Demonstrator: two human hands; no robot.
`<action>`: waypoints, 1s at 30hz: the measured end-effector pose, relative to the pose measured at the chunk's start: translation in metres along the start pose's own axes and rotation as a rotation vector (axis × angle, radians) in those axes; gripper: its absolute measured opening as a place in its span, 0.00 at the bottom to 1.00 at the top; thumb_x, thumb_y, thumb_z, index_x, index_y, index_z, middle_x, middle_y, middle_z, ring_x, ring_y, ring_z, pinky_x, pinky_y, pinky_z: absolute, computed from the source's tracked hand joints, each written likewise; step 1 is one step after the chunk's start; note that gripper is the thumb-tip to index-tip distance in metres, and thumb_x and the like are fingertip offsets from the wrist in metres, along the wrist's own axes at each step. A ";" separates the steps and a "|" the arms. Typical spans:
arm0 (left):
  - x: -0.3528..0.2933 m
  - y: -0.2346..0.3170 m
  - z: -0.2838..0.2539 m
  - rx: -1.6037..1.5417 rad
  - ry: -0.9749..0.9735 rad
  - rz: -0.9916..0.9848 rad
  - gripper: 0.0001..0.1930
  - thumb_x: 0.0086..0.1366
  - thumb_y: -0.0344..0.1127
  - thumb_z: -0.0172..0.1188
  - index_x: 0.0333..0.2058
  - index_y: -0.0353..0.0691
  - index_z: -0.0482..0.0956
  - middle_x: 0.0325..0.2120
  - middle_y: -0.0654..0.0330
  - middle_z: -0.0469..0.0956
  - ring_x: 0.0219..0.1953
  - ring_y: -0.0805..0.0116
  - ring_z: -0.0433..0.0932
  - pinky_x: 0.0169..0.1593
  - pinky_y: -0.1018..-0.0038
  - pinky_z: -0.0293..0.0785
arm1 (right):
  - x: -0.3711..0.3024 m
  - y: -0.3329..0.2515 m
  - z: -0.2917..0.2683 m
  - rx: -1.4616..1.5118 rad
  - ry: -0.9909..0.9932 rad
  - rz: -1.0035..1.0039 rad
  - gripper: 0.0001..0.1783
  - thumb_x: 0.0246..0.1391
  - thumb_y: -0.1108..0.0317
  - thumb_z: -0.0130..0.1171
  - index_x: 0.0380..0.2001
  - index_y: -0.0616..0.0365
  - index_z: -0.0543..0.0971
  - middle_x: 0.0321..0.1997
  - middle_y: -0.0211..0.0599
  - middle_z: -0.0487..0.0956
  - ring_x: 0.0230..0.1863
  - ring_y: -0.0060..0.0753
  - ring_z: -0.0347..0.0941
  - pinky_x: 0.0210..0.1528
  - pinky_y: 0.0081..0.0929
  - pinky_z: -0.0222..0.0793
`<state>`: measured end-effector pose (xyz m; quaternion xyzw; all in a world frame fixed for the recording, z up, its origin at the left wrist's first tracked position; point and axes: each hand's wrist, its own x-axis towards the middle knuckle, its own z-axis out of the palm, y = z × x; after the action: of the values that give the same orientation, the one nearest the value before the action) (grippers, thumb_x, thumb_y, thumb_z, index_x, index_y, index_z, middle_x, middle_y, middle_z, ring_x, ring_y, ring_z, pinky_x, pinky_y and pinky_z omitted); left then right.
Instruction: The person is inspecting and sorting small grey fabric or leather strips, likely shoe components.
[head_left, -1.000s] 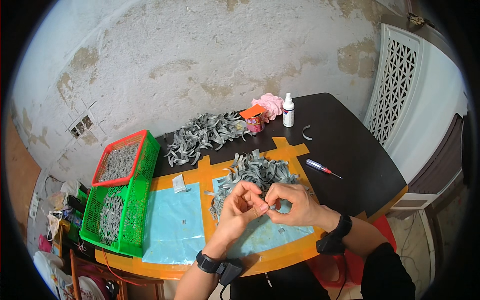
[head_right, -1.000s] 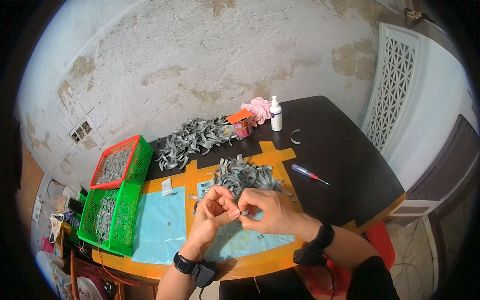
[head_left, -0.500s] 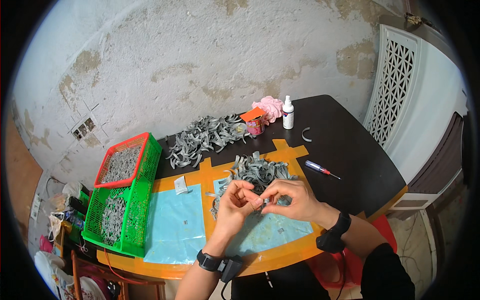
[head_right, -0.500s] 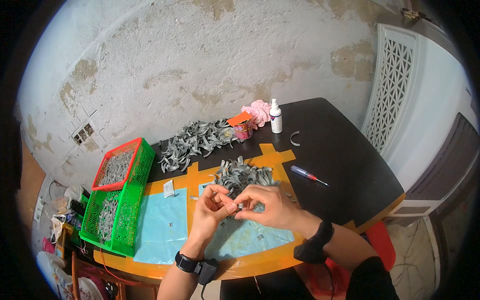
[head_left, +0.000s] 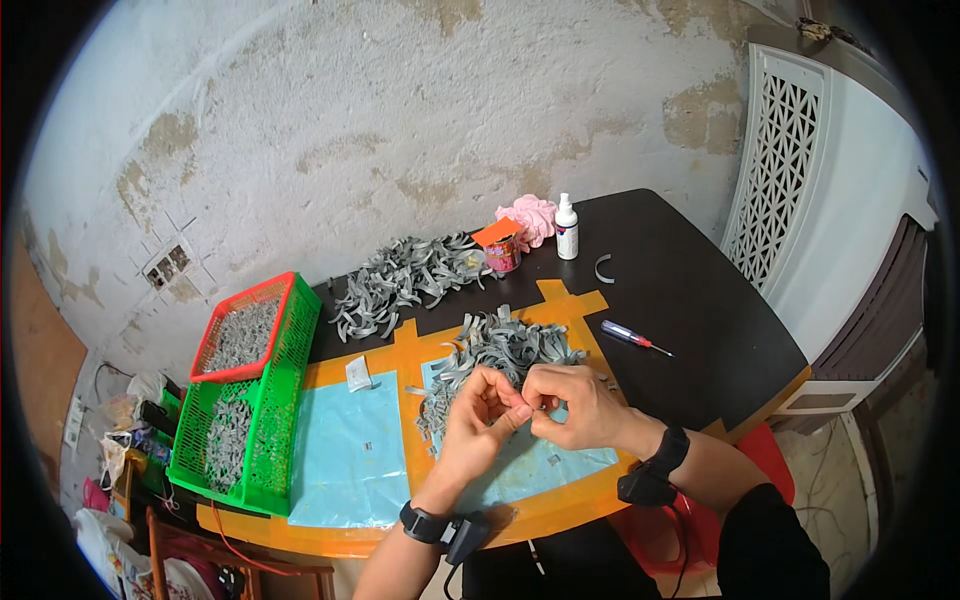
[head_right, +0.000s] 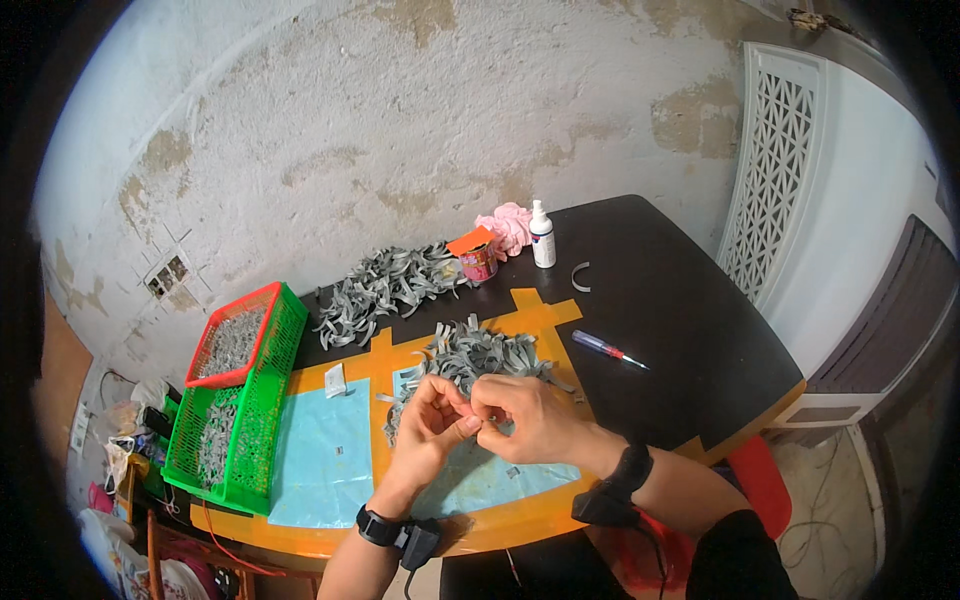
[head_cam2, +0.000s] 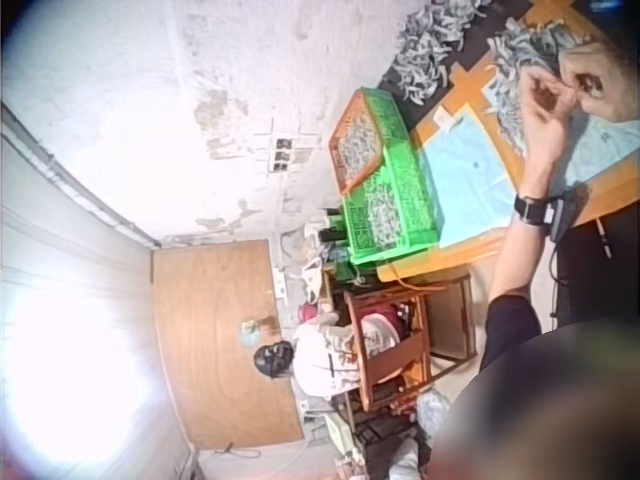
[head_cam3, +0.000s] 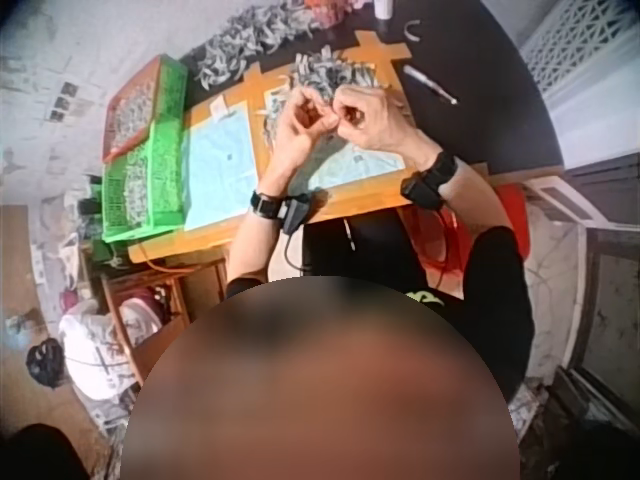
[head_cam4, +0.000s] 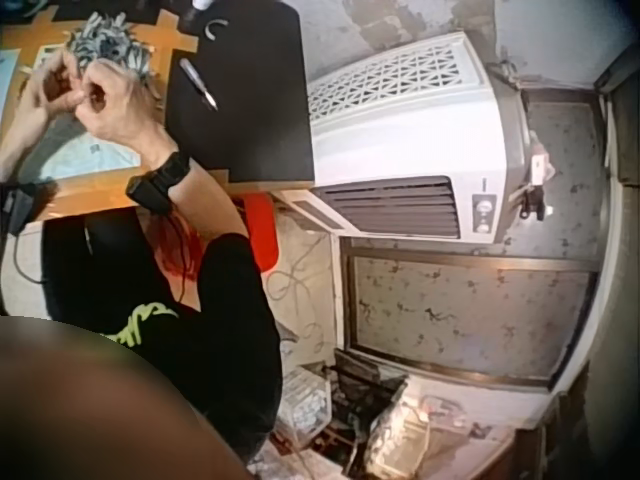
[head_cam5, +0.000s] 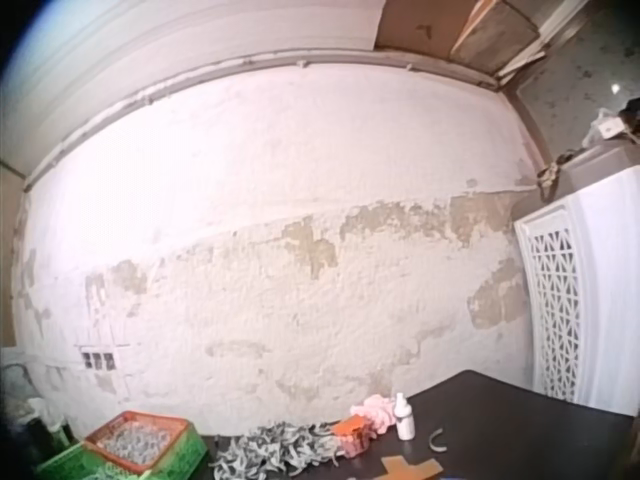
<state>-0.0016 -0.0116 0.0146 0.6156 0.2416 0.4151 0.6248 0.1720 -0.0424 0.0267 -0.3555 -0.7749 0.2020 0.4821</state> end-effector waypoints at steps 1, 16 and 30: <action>-0.001 -0.002 0.000 0.003 0.000 0.002 0.12 0.59 0.19 0.59 0.35 0.40 0.65 0.30 0.66 0.70 0.35 0.80 0.71 0.42 0.82 0.69 | 0.000 0.000 0.000 0.001 0.002 -0.003 0.10 0.42 0.76 0.59 0.23 0.59 0.67 0.22 0.32 0.67 0.21 0.27 0.66 0.23 0.23 0.63; -0.023 0.070 -0.125 0.165 0.682 0.365 0.09 0.64 0.30 0.57 0.41 0.35 0.77 0.27 0.63 0.76 0.29 0.77 0.73 0.37 0.80 0.71 | -0.008 0.047 -0.011 -0.110 -0.240 -0.027 0.13 0.47 0.78 0.56 0.39 0.61 0.75 0.38 0.37 0.73 0.43 0.37 0.72 0.43 0.32 0.69; -0.075 0.094 -0.208 1.071 0.713 0.188 0.15 0.53 0.24 0.62 0.41 0.37 0.77 0.40 0.58 0.76 0.39 0.70 0.75 0.39 0.76 0.72 | -0.001 0.040 -0.007 0.491 -0.046 0.273 0.06 0.55 0.71 0.56 0.34 0.62 0.74 0.33 0.32 0.76 0.32 0.23 0.74 0.34 0.20 0.71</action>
<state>-0.2312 0.0360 0.0638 0.6847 0.5528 0.4692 0.0740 0.1929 -0.0166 0.0035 -0.3244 -0.6586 0.4545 0.5045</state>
